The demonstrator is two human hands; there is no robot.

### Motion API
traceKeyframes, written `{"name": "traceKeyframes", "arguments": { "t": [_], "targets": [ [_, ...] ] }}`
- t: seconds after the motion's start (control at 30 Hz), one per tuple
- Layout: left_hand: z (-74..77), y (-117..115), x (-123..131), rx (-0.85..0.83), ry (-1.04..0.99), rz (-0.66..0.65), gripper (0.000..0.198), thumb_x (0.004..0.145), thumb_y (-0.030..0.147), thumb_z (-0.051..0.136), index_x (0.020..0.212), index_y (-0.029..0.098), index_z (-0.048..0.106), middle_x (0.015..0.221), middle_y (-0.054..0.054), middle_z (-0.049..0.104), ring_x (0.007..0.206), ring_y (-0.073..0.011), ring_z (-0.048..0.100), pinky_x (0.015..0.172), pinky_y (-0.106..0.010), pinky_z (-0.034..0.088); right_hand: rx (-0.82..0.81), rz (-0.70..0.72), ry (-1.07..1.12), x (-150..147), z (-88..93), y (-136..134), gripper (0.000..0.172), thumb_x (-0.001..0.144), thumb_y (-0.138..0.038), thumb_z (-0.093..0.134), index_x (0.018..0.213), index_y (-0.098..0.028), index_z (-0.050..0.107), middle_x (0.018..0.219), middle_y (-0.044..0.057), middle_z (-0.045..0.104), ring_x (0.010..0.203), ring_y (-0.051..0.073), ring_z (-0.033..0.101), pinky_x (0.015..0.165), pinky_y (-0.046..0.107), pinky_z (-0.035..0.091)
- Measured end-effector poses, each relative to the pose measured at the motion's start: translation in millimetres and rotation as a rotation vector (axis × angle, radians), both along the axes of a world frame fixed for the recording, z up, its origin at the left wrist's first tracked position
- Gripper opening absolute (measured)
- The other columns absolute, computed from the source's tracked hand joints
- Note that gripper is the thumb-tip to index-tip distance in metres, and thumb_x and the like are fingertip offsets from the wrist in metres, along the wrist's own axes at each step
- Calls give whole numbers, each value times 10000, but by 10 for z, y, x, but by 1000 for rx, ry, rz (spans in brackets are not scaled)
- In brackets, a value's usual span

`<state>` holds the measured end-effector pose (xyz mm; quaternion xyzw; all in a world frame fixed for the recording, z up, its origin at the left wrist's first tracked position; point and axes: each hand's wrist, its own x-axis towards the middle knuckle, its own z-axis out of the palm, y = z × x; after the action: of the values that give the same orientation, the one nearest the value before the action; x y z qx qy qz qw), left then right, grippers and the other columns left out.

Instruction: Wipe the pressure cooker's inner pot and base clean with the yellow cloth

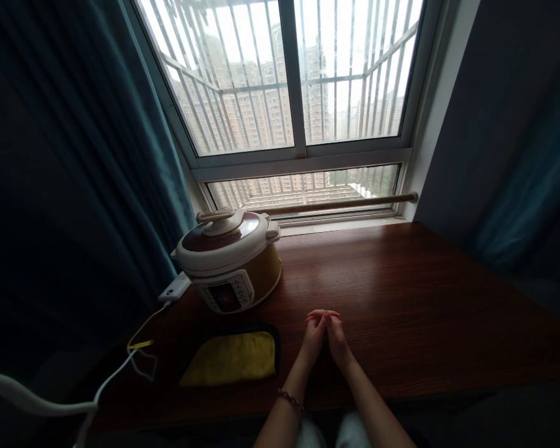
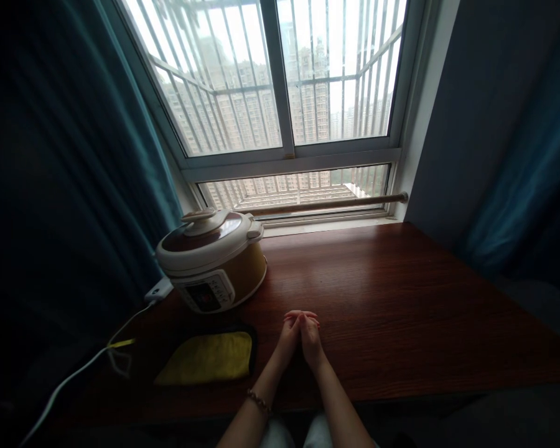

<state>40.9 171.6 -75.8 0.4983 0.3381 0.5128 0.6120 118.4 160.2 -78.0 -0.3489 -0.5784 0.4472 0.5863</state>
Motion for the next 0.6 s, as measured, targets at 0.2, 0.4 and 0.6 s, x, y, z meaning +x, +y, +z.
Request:
{"name": "traceKeyframes", "arguments": {
  "t": [0.2, 0.4, 0.6],
  "targets": [
    [-19, 9, 3, -13, 9, 11, 474, 763, 540, 528, 882, 104, 668, 770, -111, 682, 749, -220, 640, 685, -320, 493, -13, 4, 12, -7, -2, 12, 521, 902, -526, 261, 977, -192, 654, 873, 68, 665, 850, 210, 609, 793, 343, 474],
    [-57, 26, -2, -23, 23, 25, 492, 747, 558, 537, 879, 104, 672, 772, -108, 682, 746, -215, 638, 685, -310, 490, -5, -10, -8, -10, -5, 11, 536, 901, -531, 246, 973, -189, 652, 876, 74, 665, 862, 213, 605, 809, 351, 472],
    [-56, 26, 3, -18, 14, 27, 474, 761, 538, 533, 887, 102, 667, 766, -108, 682, 753, -216, 640, 705, -316, 489, -7, -4, 16, -21, -17, 17, 521, 904, -522, 251, 951, -187, 647, 862, 70, 668, 838, 207, 612, 799, 346, 475]
  ]
}}
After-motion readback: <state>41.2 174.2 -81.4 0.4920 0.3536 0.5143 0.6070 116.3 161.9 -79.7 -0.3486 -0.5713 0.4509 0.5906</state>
